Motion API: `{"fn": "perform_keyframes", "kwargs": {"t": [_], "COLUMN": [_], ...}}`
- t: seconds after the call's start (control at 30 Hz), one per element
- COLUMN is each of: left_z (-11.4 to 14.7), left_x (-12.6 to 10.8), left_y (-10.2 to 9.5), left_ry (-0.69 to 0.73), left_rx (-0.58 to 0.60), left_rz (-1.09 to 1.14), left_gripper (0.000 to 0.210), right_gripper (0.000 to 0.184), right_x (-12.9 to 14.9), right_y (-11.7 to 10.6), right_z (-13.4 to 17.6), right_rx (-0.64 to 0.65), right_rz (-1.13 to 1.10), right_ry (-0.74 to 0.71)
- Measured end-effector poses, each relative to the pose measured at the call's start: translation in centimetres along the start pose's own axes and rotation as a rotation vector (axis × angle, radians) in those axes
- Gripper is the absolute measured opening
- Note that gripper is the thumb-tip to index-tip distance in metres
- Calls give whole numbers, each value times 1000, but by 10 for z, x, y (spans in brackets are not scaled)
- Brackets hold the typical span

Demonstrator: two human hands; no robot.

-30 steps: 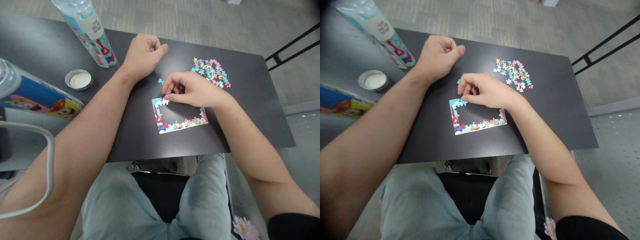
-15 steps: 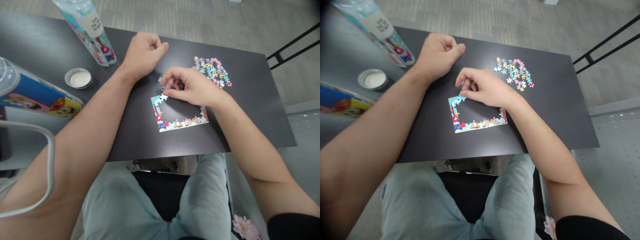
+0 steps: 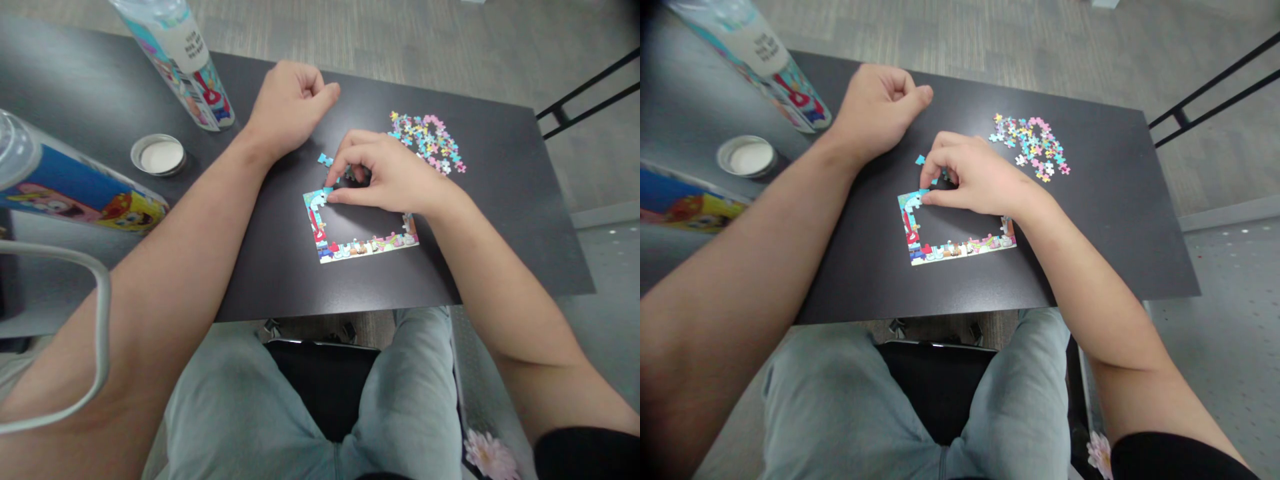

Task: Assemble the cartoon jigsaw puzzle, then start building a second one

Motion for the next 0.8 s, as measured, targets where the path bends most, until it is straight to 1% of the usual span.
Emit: {"fn": "perform_keyframes", "kwargs": {"t": [0.1, 0.23, 0.37, 0.53, 0.8], "left_z": [-1, -1, 1, 0, 1], "left_x": [0, 0, 0, 0, 0], "left_y": [1, 1, 1, 1, 0], "left_ry": [0, -2, -13, -10, -18], "left_rx": [2, 3, 0, -1, 2], "left_rz": [-8, 1, 5, 27, 20], "left_gripper": [50, 47, 49, 46, 48], "right_gripper": [19, 20, 21, 15, 23], "right_x": [0, 0, -1, 0, -2], "right_y": [1, 1, 0, 1, 2], "right_z": [0, 0, -1, 0, 1], "right_rx": [21, 33, 28, 17, 46], "right_rz": [-12, -27, -16, 8, 33], "right_ry": [-12, -23, -16, -56, -32]}}
Point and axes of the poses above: each hand's wrist, its own z-axis away from the middle knuckle, its own y-axis out of the palm, x = y × z, the point moved 7 cm from there along -z, towards the middle knuckle, and after that the axes turned 1 degree about z, right-handed, at the moved point
